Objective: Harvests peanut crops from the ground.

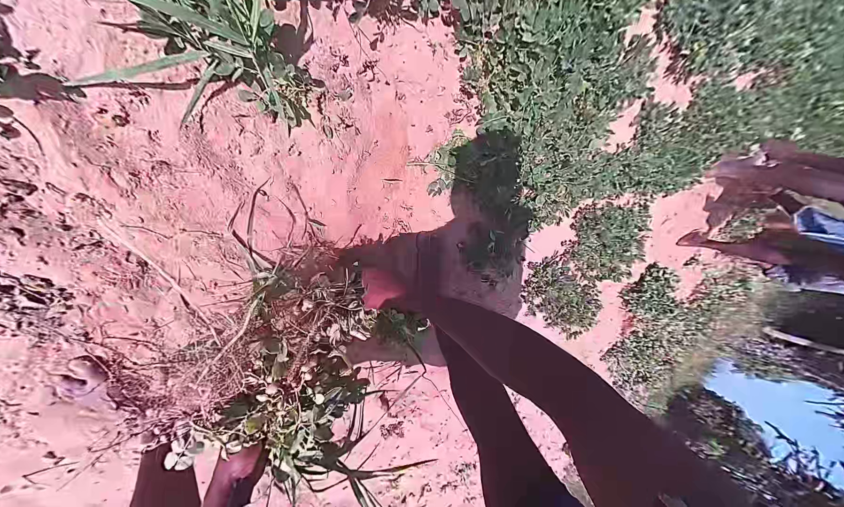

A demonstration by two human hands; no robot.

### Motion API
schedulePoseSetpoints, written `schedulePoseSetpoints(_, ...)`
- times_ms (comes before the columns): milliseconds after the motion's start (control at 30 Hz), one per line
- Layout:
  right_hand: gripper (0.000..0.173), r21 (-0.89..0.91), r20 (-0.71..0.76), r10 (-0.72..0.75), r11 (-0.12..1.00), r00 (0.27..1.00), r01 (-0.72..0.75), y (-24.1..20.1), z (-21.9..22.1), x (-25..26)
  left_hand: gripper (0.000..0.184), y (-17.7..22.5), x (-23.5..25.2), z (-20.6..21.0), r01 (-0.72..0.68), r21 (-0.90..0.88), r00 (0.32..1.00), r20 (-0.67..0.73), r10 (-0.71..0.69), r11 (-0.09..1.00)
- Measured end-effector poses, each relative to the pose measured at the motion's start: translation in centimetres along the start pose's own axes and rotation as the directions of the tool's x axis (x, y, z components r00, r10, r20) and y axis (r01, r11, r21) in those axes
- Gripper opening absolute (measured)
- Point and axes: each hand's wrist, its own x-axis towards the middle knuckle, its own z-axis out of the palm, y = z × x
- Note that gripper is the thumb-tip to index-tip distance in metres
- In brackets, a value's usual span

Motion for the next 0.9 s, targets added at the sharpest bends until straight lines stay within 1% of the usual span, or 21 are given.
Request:
schedulePoseSetpoints(33,0.031,0.0,-0.137,0.079,0.997,0.987,-0.08,1.5,-1.2,-0.2,0.036,-0.4,-0.1,0.0,0.117,-0.026,0.984,-0.133,-0.12,0.993)
schedulePoseSetpoints(67,0.032,-0.069,-0.318,0.136,0.984,0.938,-0.166,3.1,-3.5,0.0,0.041,-0.7,0.0,-0.5,0.167,-0.044,0.975,-0.141,-0.171,0.985)
schedulePoseSetpoints(133,0.045,-0.237,-0.572,0.16,0.907,0.804,-0.349,6.1,-9.2,1.6,0.049,0.0,0.0,-0.5,0.11,-0.164,0.977,-0.162,-0.137,0.98)
schedulePoseSetpoints(200,0.06,-0.331,-0.668,0.085,0.856,0.739,-0.397,9.5,-14.8,4.6,0.048,1.1,0.1,0.4,0.044,-0.237,0.977,-0.191,-0.091,0.971)
schedulePoseSetpoints(233,0.066,-0.328,-0.667,0.094,0.853,0.739,-0.405,10.9,-16.6,5.9,0.048,1.1,0.0,0.2,0.053,-0.249,0.983,-0.156,-0.095,0.967)
schedulePoseSetpoints(300,0.073,-0.275,-0.599,0.21,0.853,0.773,-0.445,11.7,-18.9,6.9,0.048,0.4,0.2,-0.1,0.109,-0.242,0.985,-0.106,-0.138,0.964)
schedulePoseSetpoints(367,0.064,-0.177,-0.559,0.264,0.888,0.786,-0.425,11.1,-19.9,6.7,0.045,0.3,0.5,0.7,0.153,-0.15,0.98,-0.102,-0.169,0.977)
schedulePoseSetpoints(433,0.061,-0.104,-0.577,0.301,0.895,0.759,-0.434,11.8,-19.5,6.3,0.042,0.7,0.5,1.8,0.154,-0.093,0.98,-0.115,-0.164,0.984)
schedulePoseSetpoints(467,0.059,-0.094,-0.587,0.305,0.894,0.75,-0.438,12.1,-19.5,6.1,0.045,0.3,0.7,1.9,0.129,-0.077,0.984,-0.11,-0.137,0.989)
schedulePoseSetpoints(500,0.056,-0.096,-0.6,0.293,0.897,0.744,-0.431,12.0,-19.3,6.1,0.056,0.3,0.9,1.6,0.087,-0.096,0.992,-0.088,-0.096,0.992)
schedulePoseSetpoints(533,0.055,-0.103,-0.615,0.275,0.901,0.738,-0.422,12.0,-18.3,6.2,0.063,0.5,1.0,1.4,0.061,-0.121,0.995,-0.069,-0.07,0.991)
schedulePoseSetpoints(567,0.052,-0.117,-0.607,0.257,0.907,0.752,-0.404,11.8,-17.2,5.9,0.061,0.6,1.3,1.6,0.07,-0.117,0.996,-0.055,-0.077,0.991)
schedulePoseSetpoints(600,0.049,-0.119,-0.57,0.234,0.925,0.788,-0.36,11.5,-15.6,5.3,0.048,0.7,1.7,2.3,0.11,-0.09,0.991,-0.06,-0.116,0.99)
schedulePoseSetpoints(633,0.044,-0.106,-0.487,0.213,0.948,0.847,-0.3,10.7,-13.1,3.9,0.034,0.9,1.6,2.8,0.139,-0.067,0.987,-0.077,-0.144,0.988)
schedulePoseSetpoints(667,0.039,-0.082,-0.379,0.167,0.974,0.91,-0.213,9.8,-9.8,2.3,0.028,1.1,1.4,2.8,0.127,-0.101,0.988,-0.08,-0.135,0.987)
schedulePoseSetpoints(700,0.032,-0.057,-0.257,0.083,0.993,0.963,-0.101,9.0,-6.9,1.0,0.031,0.9,1.8,2.9,0.072,-0.156,0.994,-0.069,-0.084,0.985)
schedulePoseSetpoints(767,0.027,-0.114,-0.06,-0.101,0.989,0.993,0.093,7.9,-2.9,-0.4,0.036,1.1,2.5,3.2,0.016,-0.229,0.999,-0.041,-0.026,0.973)
schedulePoseSetpoints(800,0.03,-0.134,-0.04,-0.112,0.985,0.993,0.106,7.8,-1.7,-1.1,0.039,2.1,2.0,3.7,0.037,-0.226,0.999,-0.01,-0.04,0.973)
schedulePoseSetpoints(833,0.034,-0.109,-0.091,-0.057,0.993,0.994,0.047,8.2,-2.1,-1.8,0.04,2.5,1.5,3.9,0.067,-0.208,0.997,0.039,-0.06,0.976)
schedulePoseSetpoints(867,0.043,-0.054,-0.228,0.02,0.998,0.973,-0.033,9.2,-4.2,-1.8,0.039,1.8,1.6,3.6,0.064,-0.182,0.996,0.067,-0.052,0.981)
schedulePoseSetpoints(900,0.058,0.012,-0.39,0.128,0.991,0.912,-0.134,10.3,-7.5,-1.4,0.039,0.6,1.9,2.8,0.046,-0.156,0.996,0.077,-0.035,0.987)
